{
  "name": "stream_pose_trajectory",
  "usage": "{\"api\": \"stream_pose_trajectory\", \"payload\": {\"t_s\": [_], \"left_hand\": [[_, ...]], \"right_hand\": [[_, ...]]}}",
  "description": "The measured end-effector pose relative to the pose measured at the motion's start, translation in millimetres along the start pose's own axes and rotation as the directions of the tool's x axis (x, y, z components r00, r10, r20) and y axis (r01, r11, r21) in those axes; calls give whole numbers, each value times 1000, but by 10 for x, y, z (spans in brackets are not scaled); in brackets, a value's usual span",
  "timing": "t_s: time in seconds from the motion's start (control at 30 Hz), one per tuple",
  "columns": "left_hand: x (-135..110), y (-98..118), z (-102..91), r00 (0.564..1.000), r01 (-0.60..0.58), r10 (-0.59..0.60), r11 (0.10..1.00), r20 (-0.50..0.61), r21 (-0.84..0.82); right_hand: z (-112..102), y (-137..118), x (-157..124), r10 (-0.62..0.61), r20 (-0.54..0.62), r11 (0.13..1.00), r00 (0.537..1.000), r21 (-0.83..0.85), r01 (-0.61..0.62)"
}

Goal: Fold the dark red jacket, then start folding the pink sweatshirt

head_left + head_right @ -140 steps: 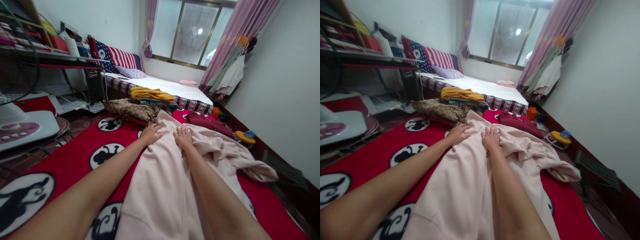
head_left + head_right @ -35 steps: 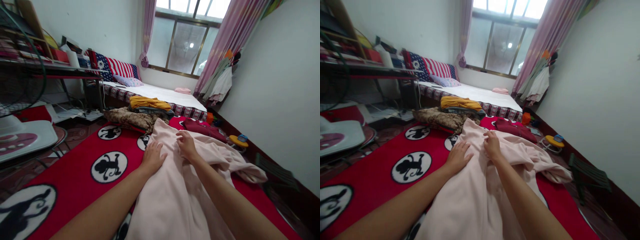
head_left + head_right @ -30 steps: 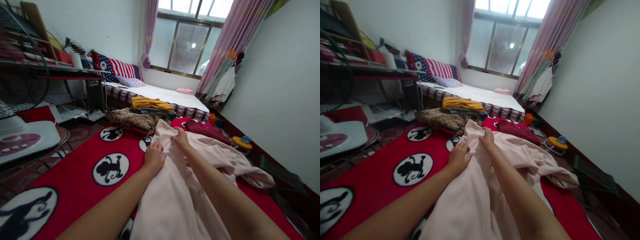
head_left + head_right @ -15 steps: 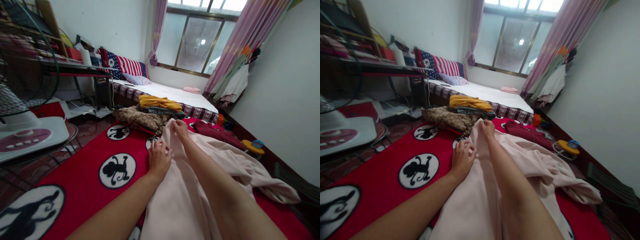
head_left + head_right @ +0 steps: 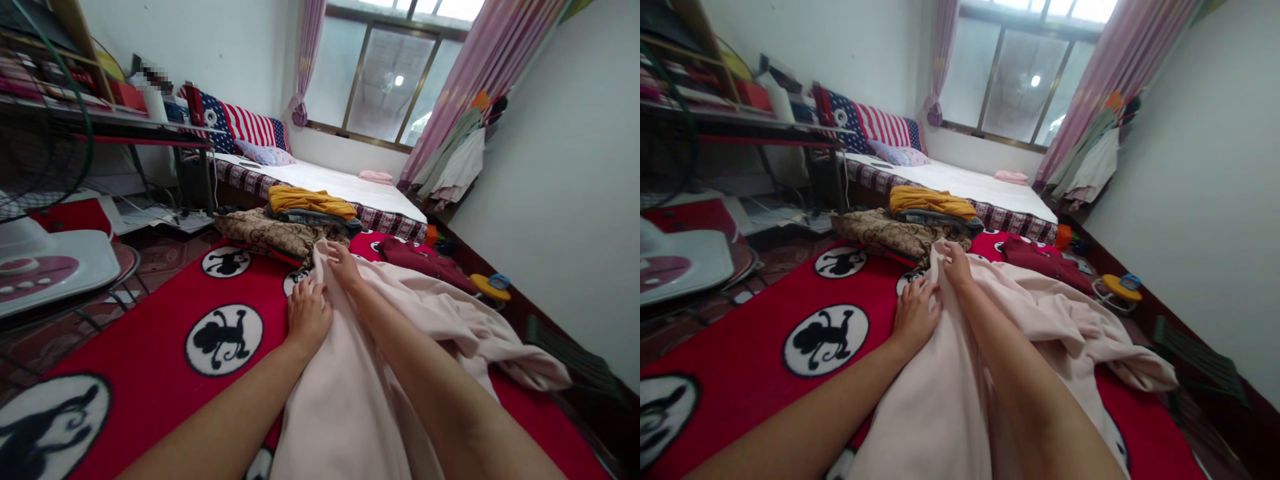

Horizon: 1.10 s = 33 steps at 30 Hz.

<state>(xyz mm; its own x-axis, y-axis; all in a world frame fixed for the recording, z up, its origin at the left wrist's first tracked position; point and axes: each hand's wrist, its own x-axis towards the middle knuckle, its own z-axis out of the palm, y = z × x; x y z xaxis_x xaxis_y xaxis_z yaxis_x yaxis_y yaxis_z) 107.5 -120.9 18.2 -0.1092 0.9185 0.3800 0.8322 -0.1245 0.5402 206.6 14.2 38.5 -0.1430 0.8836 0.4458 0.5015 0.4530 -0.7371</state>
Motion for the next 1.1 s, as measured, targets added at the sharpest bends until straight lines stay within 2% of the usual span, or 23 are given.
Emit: {"api": "stream_pose_trajectory", "payload": {"t_s": [0.1,0.17,0.23,0.3,0.37,0.43,0.47,0.53,0.63,0.7,0.73,0.8,0.83,0.87,0.93,1.03,1.1], "left_hand": [[2,7,-23,1000,7,-7,1000,21,1],[4,12,-37,999,10,-10,1000,37,-3],[6,17,-41,999,17,-17,1000,44,0],[7,20,-36,999,16,-16,1000,42,6],[5,21,-26,999,8,-8,1000,35,13],[2,21,-18,1000,3,-4,1000,29,18],[0,20,-15,1000,3,-3,1000,27,21],[-3,16,-12,1000,0,-1,1000,24,25],[-2,7,-9,1000,-9,8,999,25,34],[1,2,-6,1000,-13,12,999,26,40],[3,1,-4,1000,-13,12,999,27,44],[8,-1,-1,999,-13,11,998,32,54],[11,-2,0,999,-12,10,998,36,58],[12,-2,0,999,-11,8,998,38,60],[13,-5,-2,999,-12,9,998,42,58],[12,-15,-6,999,-17,15,999,39,50],[11,-24,-6,999,-20,18,999,37,44]], "right_hand": [[-320,-86,-226,-108,43,969,993,-218,115],[-653,-64,-356,-95,54,908,994,-404,109],[-1053,21,-452,-2,-21,823,1000,-568,-11],[-1455,132,-535,123,-108,731,986,-662,-164],[-1772,226,-635,275,-56,700,960,-673,-240],[-1948,268,-756,392,86,694,916,-682,-233],[-1983,266,-818,426,137,680,894,-701,-216],[-1983,220,-917,459,160,623,874,-760,-188],[-1962,102,-955,442,98,546,892,-818,-181],[-2004,50,-914,340,-58,457,939,-862,-219],[-2037,42,-886,250,-159,399,955,-882,-251],[-2087,53,-847,60,-300,309,952,-901,-303],[-2089,63,-845,-15,-319,296,948,-907,-301],[-2068,68,-858,-76,-301,307,951,-914,-265],[-1959,43,-931,-165,-190,373,968,-920,-118],[-1697,-99,-1148,-217,81,501,973,-846,183],[-1543,-228,-1349,-194,264,595,945,-734,327]]}}
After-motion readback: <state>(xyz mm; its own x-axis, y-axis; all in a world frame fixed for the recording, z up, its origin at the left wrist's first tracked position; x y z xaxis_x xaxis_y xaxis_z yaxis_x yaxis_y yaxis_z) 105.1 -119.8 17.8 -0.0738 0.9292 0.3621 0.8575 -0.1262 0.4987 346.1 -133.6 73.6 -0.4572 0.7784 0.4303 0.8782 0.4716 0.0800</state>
